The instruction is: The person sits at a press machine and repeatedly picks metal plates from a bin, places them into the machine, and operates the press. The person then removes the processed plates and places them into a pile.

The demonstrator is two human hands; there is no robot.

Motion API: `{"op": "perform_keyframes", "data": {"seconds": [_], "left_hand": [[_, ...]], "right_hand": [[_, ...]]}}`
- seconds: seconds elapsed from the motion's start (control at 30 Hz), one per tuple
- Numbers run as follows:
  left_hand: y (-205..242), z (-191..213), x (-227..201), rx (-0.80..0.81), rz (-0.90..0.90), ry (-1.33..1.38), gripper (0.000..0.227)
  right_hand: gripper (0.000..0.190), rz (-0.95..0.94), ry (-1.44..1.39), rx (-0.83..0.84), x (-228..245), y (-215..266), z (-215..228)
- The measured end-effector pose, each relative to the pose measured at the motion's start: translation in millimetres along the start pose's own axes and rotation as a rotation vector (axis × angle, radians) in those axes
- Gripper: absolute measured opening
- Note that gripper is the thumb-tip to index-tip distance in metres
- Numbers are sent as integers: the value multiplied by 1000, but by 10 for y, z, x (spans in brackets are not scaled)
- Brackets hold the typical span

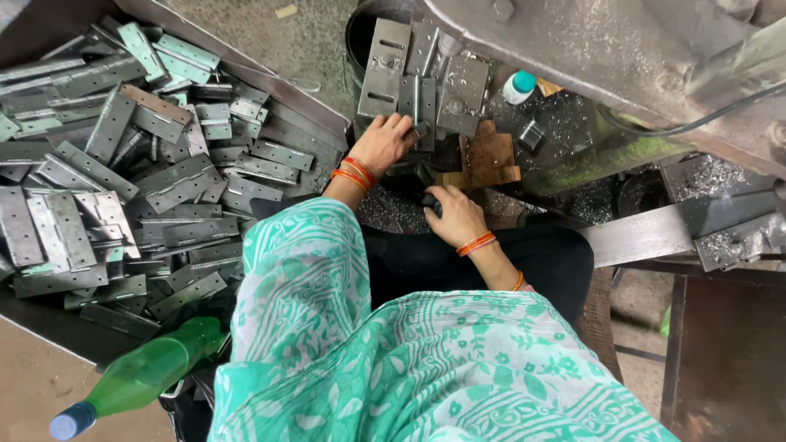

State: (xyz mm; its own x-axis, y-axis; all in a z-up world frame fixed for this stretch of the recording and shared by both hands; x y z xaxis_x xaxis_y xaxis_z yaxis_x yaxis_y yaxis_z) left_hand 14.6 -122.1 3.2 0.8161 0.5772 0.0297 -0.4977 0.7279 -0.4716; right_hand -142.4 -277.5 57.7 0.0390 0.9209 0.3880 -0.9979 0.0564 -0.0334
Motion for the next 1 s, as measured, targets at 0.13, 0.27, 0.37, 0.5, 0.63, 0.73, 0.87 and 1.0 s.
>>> {"op": "perform_keyframes", "data": {"seconds": [0.13,0.27,0.37,0.5,0.63,0.73,0.87,1.0], "left_hand": [[47,-228,-144,-53,126,-160,42],[-60,-368,-149,-57,249,17,40],[-161,-414,19,-106,257,95,36],[-248,-455,182,-95,258,192,40],[-322,-476,154,-126,222,119,43],[-302,-444,153,-108,229,125,37],[-257,-331,41,-155,259,19,30],[-252,-313,13,-71,387,-88,26]], "right_hand": [[49,-4,24,41,23,-33,13],[57,-8,73,120,30,-67,-6],[62,12,88,178,-22,-101,-43],[59,15,89,136,-200,-28,-244],[59,9,123,28,-420,297,-712],[54,-21,17,-77,-531,513,-1073],[51,-40,-43,-46,-620,557,-1166],[60,-68,56,46,-550,339,-881]]}}
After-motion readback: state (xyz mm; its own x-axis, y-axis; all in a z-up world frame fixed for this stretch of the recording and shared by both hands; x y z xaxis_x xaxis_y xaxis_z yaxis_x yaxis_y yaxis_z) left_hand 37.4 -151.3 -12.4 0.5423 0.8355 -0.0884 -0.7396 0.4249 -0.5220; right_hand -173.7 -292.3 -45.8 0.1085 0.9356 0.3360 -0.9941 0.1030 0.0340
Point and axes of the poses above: each hand's wrist, its own y-axis away from the middle knuckle, its own z-axis out of the back of the hand, x = y × z, the point moved 2 cm from there along -y, towards the middle knuckle, and after that the axes turned 13 degrees about -x, right-handed, at the moved point
